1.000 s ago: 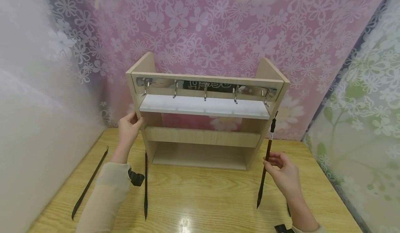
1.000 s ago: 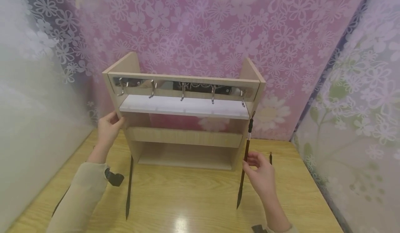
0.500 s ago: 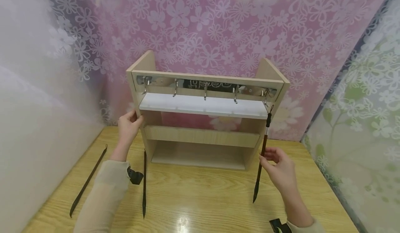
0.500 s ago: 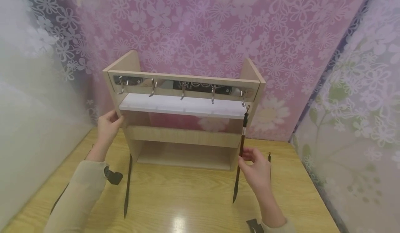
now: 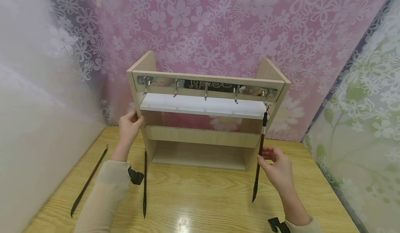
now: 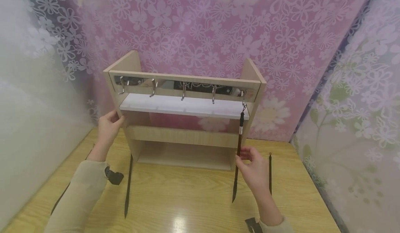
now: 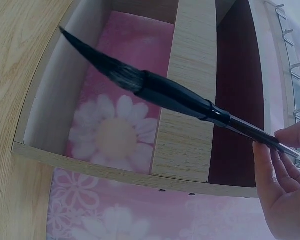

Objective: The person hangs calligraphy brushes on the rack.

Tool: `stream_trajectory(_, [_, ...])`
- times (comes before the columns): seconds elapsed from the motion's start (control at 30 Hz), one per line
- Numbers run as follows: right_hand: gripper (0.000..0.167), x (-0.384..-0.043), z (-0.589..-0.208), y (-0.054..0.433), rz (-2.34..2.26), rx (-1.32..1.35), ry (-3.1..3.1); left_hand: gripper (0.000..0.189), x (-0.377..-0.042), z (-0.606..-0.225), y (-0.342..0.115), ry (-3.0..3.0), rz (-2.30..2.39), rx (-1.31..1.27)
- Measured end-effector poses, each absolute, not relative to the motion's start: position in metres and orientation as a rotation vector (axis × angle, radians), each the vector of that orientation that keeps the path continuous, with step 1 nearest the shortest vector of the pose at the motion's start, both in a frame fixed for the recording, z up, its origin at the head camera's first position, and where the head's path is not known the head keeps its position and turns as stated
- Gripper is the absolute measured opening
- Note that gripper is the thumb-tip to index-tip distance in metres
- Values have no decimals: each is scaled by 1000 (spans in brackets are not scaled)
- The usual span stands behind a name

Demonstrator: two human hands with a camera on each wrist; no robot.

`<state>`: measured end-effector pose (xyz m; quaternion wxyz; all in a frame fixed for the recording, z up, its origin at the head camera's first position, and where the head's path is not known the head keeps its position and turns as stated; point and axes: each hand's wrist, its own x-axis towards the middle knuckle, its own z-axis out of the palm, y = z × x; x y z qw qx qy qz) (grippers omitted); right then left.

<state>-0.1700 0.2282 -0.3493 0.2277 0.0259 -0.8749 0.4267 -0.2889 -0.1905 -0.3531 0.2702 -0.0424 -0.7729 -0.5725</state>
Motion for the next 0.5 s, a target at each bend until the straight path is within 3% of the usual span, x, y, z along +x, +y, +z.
stream_trajectory(0.5, [23,-172,-348,228,1188,62,-2401,34,-286,-352,-189,-2091,-1528,-88])
